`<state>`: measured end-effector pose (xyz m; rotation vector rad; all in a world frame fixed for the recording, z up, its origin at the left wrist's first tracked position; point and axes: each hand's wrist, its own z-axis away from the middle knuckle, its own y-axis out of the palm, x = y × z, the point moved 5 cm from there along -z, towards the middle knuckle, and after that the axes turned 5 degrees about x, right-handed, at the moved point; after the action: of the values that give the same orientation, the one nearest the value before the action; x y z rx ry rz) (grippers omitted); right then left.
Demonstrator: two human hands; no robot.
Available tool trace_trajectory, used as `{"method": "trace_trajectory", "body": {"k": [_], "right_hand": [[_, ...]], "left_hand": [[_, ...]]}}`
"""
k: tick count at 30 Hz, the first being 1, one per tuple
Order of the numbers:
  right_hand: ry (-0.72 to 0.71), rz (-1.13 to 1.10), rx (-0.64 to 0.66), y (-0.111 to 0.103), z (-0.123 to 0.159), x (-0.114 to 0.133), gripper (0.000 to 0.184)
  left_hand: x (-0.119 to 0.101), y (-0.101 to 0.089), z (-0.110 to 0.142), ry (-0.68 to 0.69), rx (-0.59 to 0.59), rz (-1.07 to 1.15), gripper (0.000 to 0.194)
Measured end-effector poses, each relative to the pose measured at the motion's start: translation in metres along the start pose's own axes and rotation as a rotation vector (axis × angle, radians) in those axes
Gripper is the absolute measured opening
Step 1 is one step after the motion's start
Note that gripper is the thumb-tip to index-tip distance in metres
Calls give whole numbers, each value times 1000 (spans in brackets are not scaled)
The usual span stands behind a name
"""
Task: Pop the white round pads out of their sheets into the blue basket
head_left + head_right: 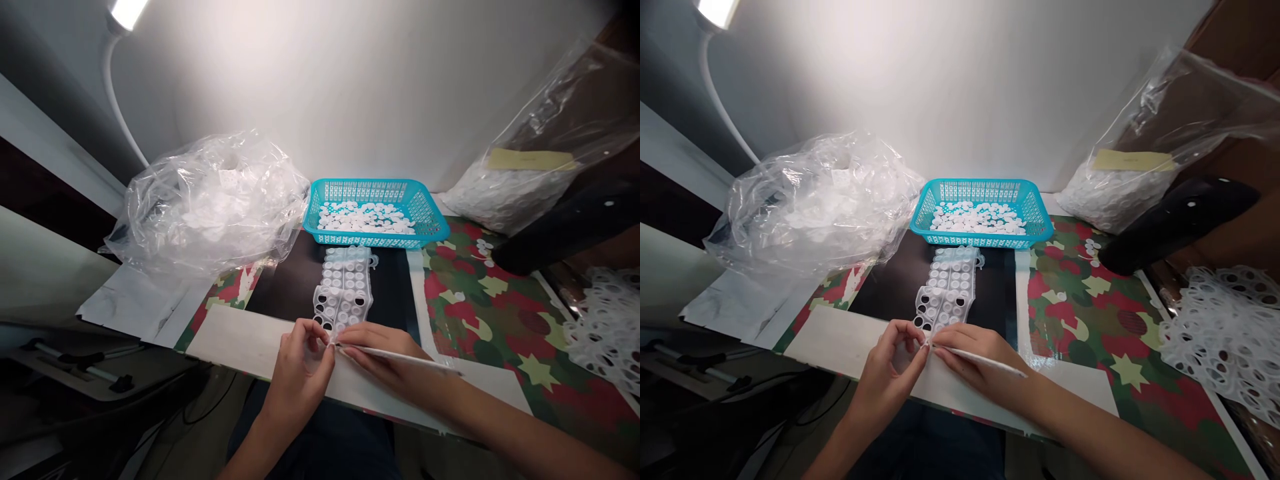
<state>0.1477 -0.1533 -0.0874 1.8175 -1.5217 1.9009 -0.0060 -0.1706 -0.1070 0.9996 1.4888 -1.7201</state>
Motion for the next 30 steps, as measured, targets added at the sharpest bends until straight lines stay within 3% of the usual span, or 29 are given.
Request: {"method": "trace_trajectory", "body": {"k": [12, 22, 30], "right_hand": [[38, -65, 16, 1, 3, 0, 28], [56, -44, -6, 2, 4, -3, 27], [-2, -25, -22, -1, 1, 9, 28]], "left_hand": [[-6, 4, 4, 42, -81, -269, 12], [-4, 2, -1, 15, -47, -181, 16], [2, 2, -2, -17, -30, -64, 12]]}}
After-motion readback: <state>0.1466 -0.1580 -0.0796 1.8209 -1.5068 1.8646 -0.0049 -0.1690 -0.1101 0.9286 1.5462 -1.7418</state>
